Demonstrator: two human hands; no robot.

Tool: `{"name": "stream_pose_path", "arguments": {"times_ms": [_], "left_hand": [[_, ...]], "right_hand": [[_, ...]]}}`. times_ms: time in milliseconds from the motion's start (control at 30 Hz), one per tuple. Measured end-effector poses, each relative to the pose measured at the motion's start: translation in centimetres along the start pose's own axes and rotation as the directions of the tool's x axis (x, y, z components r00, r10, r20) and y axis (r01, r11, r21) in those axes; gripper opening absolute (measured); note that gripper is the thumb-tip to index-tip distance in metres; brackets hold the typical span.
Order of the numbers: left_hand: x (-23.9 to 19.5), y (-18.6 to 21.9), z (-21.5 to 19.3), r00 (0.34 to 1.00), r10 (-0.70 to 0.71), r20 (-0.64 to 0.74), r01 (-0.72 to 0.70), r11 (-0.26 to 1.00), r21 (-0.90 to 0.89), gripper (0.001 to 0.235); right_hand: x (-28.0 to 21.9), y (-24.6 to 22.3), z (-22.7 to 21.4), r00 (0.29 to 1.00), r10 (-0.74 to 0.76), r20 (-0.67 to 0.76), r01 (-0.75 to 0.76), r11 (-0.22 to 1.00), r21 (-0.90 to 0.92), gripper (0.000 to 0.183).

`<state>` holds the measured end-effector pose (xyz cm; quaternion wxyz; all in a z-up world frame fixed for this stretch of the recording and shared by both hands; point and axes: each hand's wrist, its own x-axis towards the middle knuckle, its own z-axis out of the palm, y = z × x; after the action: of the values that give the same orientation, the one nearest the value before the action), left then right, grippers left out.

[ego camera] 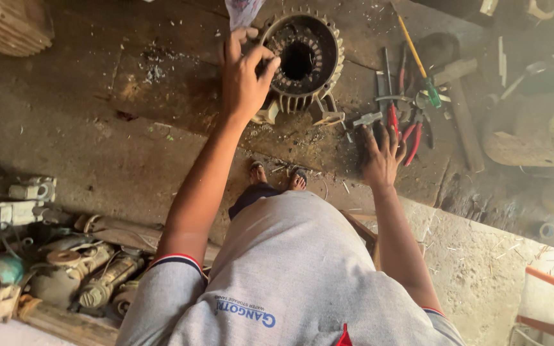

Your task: The person disassembles an electrical motor stator on a wooden workbench, using a hammer and pliers to remove and adjust internal copper windings. The person repeatedly hammers the stator housing and pulls out wire bundles, then repositions the stator and continues manipulating the windings.

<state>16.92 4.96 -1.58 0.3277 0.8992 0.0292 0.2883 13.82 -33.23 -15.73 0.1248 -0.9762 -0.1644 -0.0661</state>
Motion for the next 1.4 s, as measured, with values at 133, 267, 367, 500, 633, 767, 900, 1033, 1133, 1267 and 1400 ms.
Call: {"name": "stream_pose_path", "arguments": {"times_ms": [133,267,367,500,633,767,900,1033,1133,1267,1400], "left_hand": [[-0.7,-0.1,-1.8,0.995,0.04,-0.095,-0.052,0.99,-0.129,0.016],[-3.9,0.4,-5.7,0.99,-0.129,-0.056,0.106,0.948,-0.301,0.016],[-4.6,0.2,-7.3,0.98,-0.195,0.037,0.196,0.924,-0.327,0.023],[-4.6,-0.6,-6.8,0.985,-0.131,0.117,0.163,0.929,-0.334,0.034],[-3.4,-1.6,-4.1,0.992,-0.023,0.121,0.053,0.967,-0.249,0.046],[-1.8,-2.4,-0.3,0.989,-0.024,0.149,0.058,0.971,-0.231,0.062],[-0.3,-3.2,3.4,0.98,-0.127,0.152,0.165,0.948,-0.272,0.067],[-0.6,-3.3,4.9,0.985,-0.134,0.112,0.168,0.902,-0.397,0.056],[0.0,-3.1,5.0,0.989,-0.114,0.089,0.14,0.907,-0.398,0.049],[0.3,-3.0,5.2,0.986,-0.121,0.113,0.156,0.91,-0.385,0.045],[3.0,-5.2,6.0,0.976,-0.039,0.213,0.127,0.898,-0.421,0.044]], "right_hand": [[-0.5,-2.0,-0.1,0.992,0.085,-0.096,-0.078,0.994,0.072,0.05],[-1.6,-4.6,-1.6,0.969,0.218,-0.12,-0.164,0.922,0.351,0.044],[-0.6,-6.8,-3.6,0.964,0.248,-0.096,-0.163,0.836,0.524,0.044],[2.8,-9.8,-7.3,0.971,0.201,-0.129,-0.084,0.793,0.603,0.044],[9.0,-12.9,-10.1,0.973,0.052,-0.226,0.09,0.813,0.575,0.047],[13.6,-15.0,-10.9,0.962,-0.027,-0.273,0.177,0.822,0.542,0.05],[15.0,-15.5,-10.5,0.994,0.028,-0.103,0.045,0.765,0.643,0.054],[14.2,-15.2,-9.8,0.992,0.115,-0.057,-0.027,0.624,0.781,0.049],[15.0,-15.0,-9.4,0.987,0.163,-0.01,-0.086,0.569,0.818,0.051],[14.7,-14.8,-9.3,0.987,0.154,-0.045,-0.079,0.71,0.7,0.054],[14.3,-16.6,-8.5,0.96,0.199,-0.198,-0.019,0.749,0.662,0.054]]}}
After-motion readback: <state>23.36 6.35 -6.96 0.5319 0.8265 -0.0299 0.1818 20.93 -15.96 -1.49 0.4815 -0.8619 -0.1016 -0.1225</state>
